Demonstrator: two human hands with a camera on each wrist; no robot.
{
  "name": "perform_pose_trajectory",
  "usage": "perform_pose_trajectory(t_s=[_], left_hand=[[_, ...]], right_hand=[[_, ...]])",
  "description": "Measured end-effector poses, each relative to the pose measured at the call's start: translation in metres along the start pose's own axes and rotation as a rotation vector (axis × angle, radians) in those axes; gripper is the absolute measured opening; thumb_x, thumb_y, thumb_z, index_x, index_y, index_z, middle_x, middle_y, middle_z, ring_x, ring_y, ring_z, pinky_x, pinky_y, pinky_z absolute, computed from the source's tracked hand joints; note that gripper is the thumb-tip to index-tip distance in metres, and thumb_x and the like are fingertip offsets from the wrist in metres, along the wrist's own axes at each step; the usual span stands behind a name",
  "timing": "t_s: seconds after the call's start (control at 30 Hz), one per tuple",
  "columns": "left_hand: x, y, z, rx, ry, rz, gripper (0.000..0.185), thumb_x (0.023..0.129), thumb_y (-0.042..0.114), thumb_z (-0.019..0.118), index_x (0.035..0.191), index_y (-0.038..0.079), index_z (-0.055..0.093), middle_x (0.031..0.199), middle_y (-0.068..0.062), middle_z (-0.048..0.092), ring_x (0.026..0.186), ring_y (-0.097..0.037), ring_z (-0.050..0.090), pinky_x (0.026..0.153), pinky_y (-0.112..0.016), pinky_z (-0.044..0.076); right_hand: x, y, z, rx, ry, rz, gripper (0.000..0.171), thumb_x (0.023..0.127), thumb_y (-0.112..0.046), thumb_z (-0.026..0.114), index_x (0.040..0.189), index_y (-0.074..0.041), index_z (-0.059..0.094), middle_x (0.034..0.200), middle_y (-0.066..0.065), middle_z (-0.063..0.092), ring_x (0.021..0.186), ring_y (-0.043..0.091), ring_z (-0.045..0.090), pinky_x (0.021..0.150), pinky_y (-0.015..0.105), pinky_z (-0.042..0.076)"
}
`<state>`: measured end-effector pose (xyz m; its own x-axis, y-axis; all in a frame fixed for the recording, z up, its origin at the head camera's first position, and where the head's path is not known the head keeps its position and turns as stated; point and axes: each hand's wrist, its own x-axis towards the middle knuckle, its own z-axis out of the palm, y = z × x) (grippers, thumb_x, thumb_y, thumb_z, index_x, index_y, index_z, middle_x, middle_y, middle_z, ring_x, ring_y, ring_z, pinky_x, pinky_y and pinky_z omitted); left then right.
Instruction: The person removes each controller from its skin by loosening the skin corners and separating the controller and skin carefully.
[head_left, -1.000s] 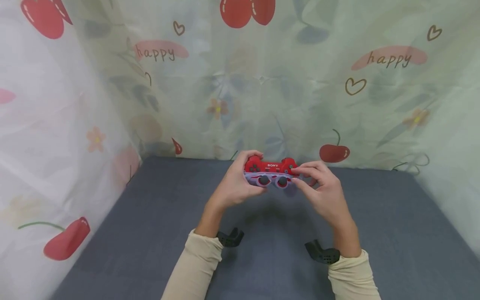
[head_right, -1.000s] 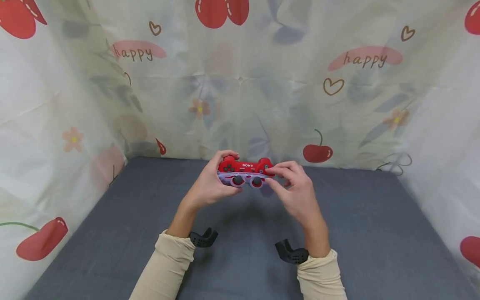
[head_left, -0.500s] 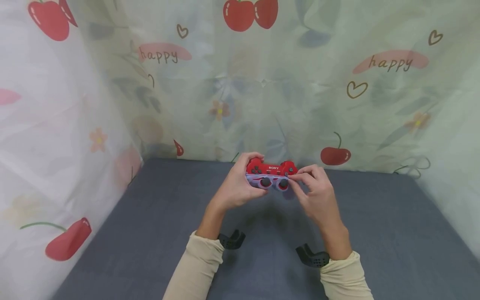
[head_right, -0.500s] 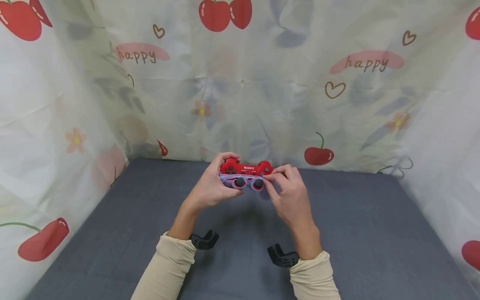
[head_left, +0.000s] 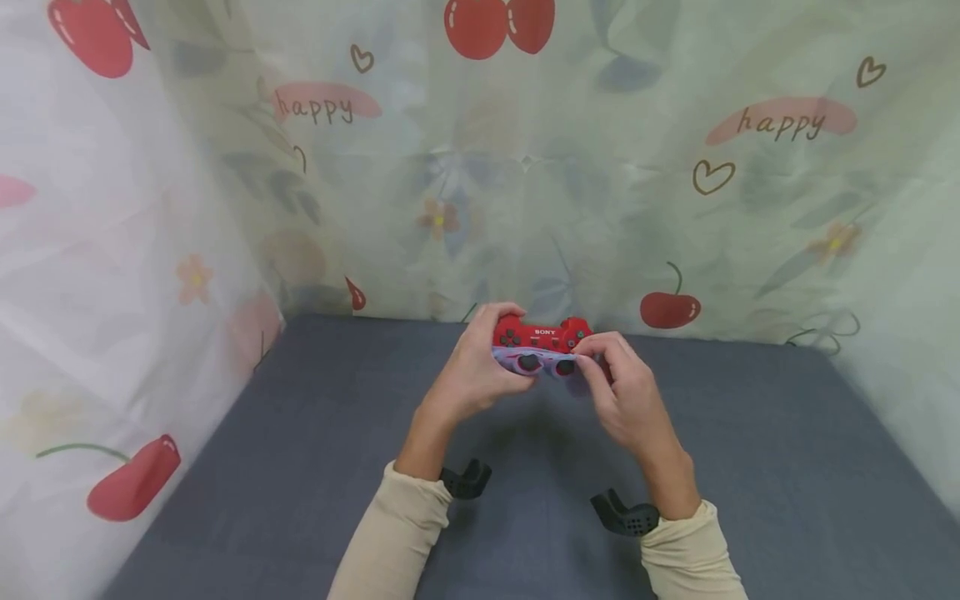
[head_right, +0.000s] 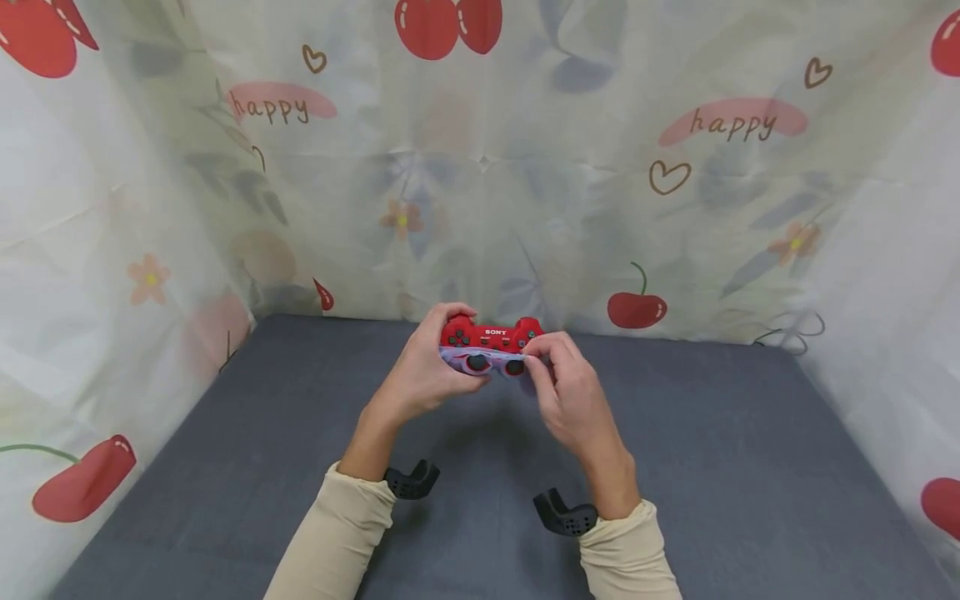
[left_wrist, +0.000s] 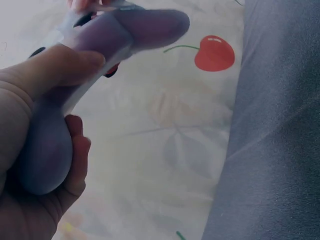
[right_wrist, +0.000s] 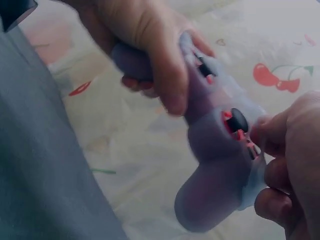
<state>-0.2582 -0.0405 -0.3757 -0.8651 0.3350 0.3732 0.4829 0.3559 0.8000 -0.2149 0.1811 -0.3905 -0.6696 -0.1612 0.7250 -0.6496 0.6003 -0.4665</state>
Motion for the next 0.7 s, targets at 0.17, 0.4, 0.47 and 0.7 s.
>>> perform_pose_trajectory(t_s=[0.17,0.4,0.47,0.7], left_hand=[[0.0002,-0.0003,0.0027,0.137,0.011,0.030,0.078,0.075,0.015,0.089,0.140,0.024,0.046,0.134,0.001,0.050,0.110,-0.016,0.057,0.088,-0.035,0.058],[0.0005,0.0005,0.0062,0.262,0.002,0.050,0.078,0.075,0.015,0.089,0.140,0.024,0.047,0.140,0.002,0.048,0.106,-0.018,0.060,0.085,-0.036,0.058],[0.0001,0.0004,0.0068,0.276,0.007,0.047,0.079,0.075,0.015,0.089,0.140,0.025,0.047,0.139,0.002,0.049,0.105,-0.018,0.060,0.084,-0.036,0.059],[-0.0015,0.0004,0.0046,0.262,0.028,0.053,0.078,0.075,0.016,0.089,0.140,0.027,0.047,0.137,0.002,0.049,0.107,-0.018,0.060,0.084,-0.037,0.059]], right_hand=[[-0.0008,0.0004,-0.0006,-0.026,-0.060,0.048,0.017,0.093,0.002,0.069,0.106,0.001,0.059,0.084,0.007,0.059,0.071,0.008,0.048,0.063,0.021,0.046],[-0.0006,-0.0011,-0.0043,0.019,-0.264,0.242,0.017,0.098,-0.002,0.060,0.115,-0.003,0.057,0.086,0.007,0.058,0.065,0.010,0.047,0.060,0.024,0.045],[0.0000,-0.0016,-0.0043,0.029,-0.289,0.252,0.019,0.096,-0.003,0.062,0.115,-0.004,0.059,0.085,0.006,0.058,0.062,0.010,0.047,0.058,0.024,0.044],[-0.0009,0.0002,-0.0018,-0.017,-0.207,0.143,0.019,0.094,-0.002,0.069,0.111,-0.003,0.061,0.086,0.004,0.057,0.061,0.007,0.042,0.056,0.023,0.042]])
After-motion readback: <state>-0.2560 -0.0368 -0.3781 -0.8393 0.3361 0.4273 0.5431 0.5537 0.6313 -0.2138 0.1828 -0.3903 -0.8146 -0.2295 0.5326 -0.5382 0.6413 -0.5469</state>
